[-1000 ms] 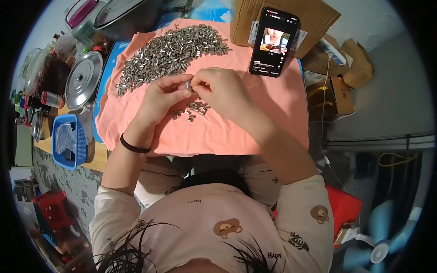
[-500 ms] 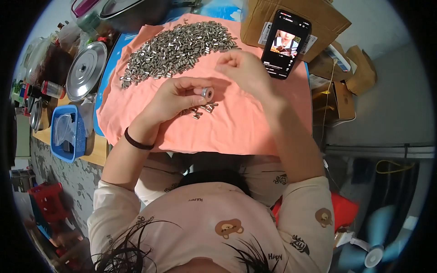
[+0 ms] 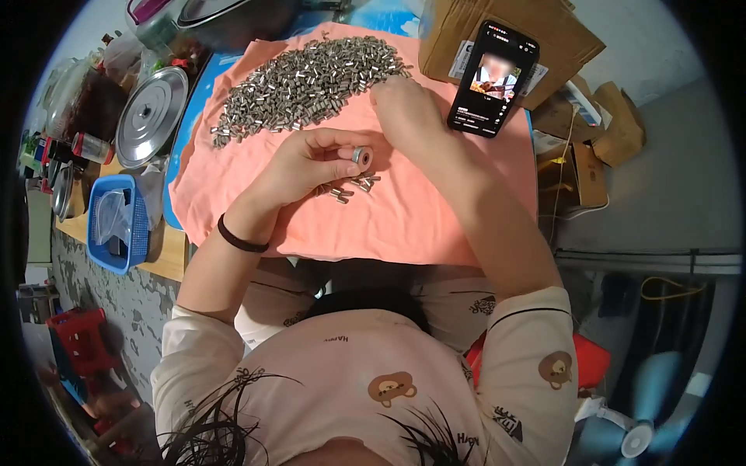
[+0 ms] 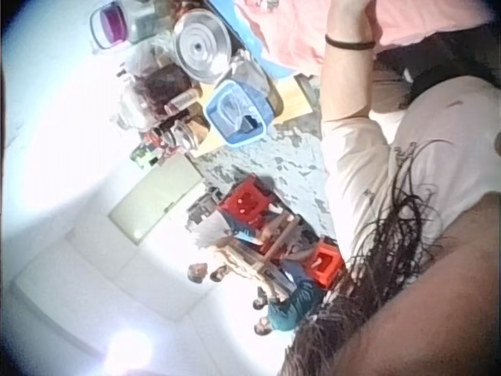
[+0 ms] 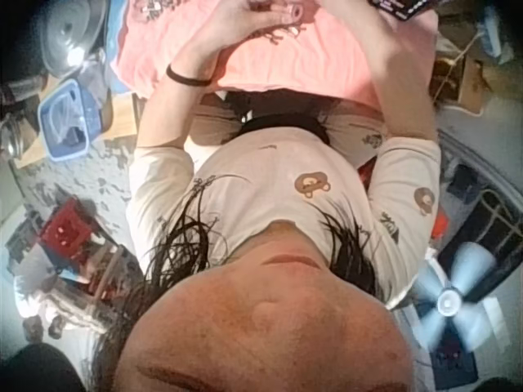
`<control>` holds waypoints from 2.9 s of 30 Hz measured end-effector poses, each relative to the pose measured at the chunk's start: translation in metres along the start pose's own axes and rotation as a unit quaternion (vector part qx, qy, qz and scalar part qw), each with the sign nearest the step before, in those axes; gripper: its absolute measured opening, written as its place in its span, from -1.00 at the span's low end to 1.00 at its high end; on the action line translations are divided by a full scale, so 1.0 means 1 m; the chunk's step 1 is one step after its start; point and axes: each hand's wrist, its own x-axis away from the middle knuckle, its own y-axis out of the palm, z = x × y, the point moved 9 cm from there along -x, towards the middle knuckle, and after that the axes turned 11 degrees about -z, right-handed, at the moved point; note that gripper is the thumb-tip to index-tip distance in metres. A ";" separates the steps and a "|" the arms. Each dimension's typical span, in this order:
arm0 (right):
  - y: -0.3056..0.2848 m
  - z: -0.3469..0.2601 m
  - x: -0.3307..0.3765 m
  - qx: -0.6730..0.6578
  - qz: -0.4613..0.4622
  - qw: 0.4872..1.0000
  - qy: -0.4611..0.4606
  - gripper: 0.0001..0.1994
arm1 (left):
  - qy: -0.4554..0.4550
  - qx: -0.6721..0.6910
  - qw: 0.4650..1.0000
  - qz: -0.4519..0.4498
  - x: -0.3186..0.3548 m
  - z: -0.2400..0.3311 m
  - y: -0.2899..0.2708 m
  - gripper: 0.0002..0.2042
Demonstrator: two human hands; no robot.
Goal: The person places small metal pins into a plastic bag and then inserts the pins into a round metal component by hand.
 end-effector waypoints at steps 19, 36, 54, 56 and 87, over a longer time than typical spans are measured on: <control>0.001 -0.016 0.050 -0.530 -0.074 0.845 -0.009 -0.93 | 0.058 0.131 0.988 0.052 0.000 0.001 -0.017 -0.69; 0.011 -0.014 0.047 -0.531 -0.145 0.835 0.010 -0.93 | 0.029 0.034 0.998 0.051 0.001 0.004 -0.011 -0.71; -0.002 -0.001 -0.010 -0.096 0.037 0.994 0.031 -0.85 | 0.006 -0.024 1.000 0.002 0.001 0.003 -0.002 -0.68; 0.001 -0.005 -0.006 -0.056 0.008 0.998 -0.001 -0.85 | 0.009 -0.015 1.000 0.010 0.002 0.005 -0.001 -0.69; 0.001 -0.013 0.052 -0.504 -0.059 0.861 -0.024 -0.91 | 0.039 0.030 0.998 0.041 0.000 -0.001 -0.014 -0.71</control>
